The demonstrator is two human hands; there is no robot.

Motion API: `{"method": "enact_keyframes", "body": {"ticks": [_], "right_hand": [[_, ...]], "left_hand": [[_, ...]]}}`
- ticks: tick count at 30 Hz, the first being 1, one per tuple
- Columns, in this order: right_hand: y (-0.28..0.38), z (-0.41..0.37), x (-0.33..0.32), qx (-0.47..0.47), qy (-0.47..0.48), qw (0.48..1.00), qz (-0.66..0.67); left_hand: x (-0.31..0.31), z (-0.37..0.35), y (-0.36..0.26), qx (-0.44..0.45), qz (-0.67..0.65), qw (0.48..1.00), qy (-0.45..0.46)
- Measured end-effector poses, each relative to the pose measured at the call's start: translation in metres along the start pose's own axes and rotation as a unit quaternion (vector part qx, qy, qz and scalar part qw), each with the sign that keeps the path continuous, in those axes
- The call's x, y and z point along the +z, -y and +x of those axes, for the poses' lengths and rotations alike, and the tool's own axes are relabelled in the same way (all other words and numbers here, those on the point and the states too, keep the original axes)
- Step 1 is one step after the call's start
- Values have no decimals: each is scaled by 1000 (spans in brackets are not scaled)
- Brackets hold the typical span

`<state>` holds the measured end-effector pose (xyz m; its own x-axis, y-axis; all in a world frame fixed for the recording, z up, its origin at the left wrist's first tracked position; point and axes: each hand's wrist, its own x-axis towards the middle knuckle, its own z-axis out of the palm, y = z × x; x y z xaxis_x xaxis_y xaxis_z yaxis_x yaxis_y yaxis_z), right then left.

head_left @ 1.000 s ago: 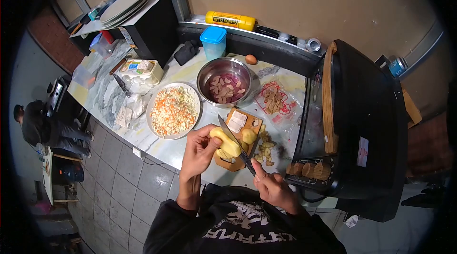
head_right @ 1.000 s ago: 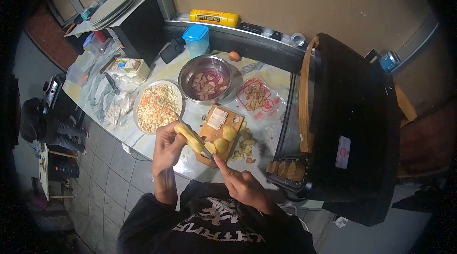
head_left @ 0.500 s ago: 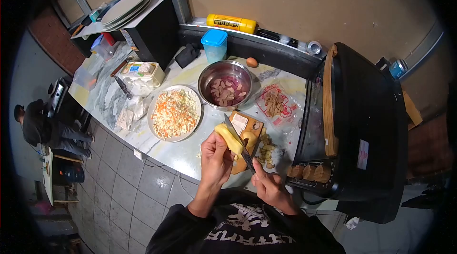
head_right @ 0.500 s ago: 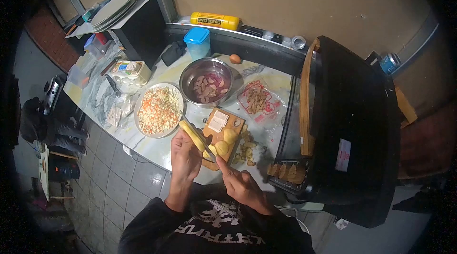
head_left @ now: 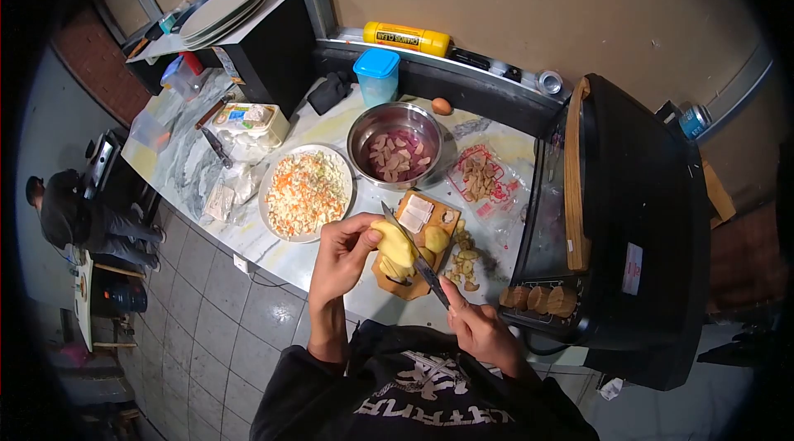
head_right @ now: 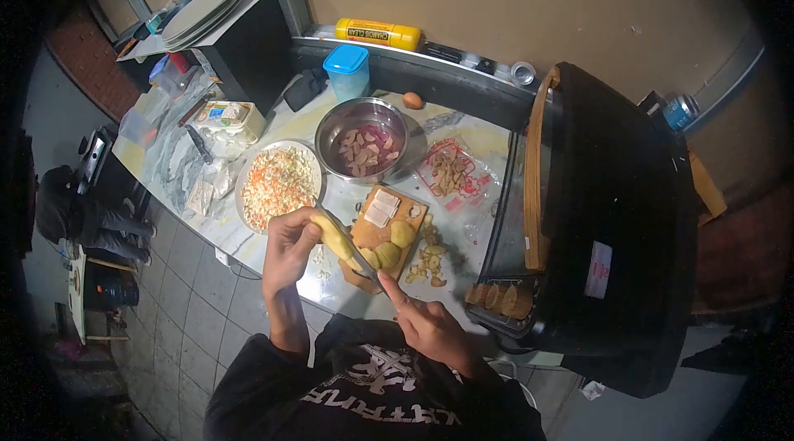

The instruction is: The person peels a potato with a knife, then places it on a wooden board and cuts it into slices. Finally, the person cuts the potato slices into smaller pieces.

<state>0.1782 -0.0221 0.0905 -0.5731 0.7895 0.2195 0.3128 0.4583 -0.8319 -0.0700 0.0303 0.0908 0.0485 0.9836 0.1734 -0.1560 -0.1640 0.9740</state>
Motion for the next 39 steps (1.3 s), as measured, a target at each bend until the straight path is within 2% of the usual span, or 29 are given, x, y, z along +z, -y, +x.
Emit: {"method": "enact_keyframes", "body": {"ticks": [3, 5, 6, 8, 9, 14, 15, 16, 20, 24, 28, 30, 31, 34, 37, 39], "right_hand": [[-1, 3, 5, -25, -42, 999, -17], [-2, 4, 6, -28, -37, 999, -29], [-3, 4, 7, -30, -34, 998, -42], [-4, 6, 12, -41, -54, 997, -41], [-5, 6, 13, -52, -73, 995, -40], [-3, 4, 10, -31, -26, 997, -63], [0, 4, 6, -12, -4, 998, -68], [1, 4, 4, -12, -4, 998, -68], [2, 4, 1, -22, 4, 999, -45], [4, 5, 3, -6, -19, 1000, -9], [-4, 2, 8, -29, -12, 997, -77], [-6, 5, 12, -48, -50, 996, -50], [-8, 5, 13, -48, -51, 996, -50], [-12, 2, 15, -39, -54, 996, -59], [-14, 0, 14, -50, -69, 994, -66], [-11, -2, 10, -27, -37, 997, -68]], "left_hand": [[8, 1, 11, 7, -41, 999, -29], [23, 1, 12, -1, -128, 989, -79], [28, -1, 15, -1, -128, 989, -79], [37, -8, 24, -27, -270, 956, -114], [44, -10, 19, -24, -307, 946, -102], [32, -7, 22, 8, -257, 963, -84], [27, -7, 17, -1, -204, 976, -79], [24, -7, 12, -10, -150, 986, -74], [3, -4, 14, 2, -83, 996, -45], [2, 0, 11, 2, -66, 996, -53], [30, 5, 12, 1, -143, 985, -92], [49, 1, 12, -41, -303, 936, -174], [49, -4, 15, -34, -341, 931, -122], [65, -8, 16, -62, -377, 909, -167], [56, -6, 21, -34, -346, 929, -127], [49, -2, 22, -12, -290, 952, -95]]}}
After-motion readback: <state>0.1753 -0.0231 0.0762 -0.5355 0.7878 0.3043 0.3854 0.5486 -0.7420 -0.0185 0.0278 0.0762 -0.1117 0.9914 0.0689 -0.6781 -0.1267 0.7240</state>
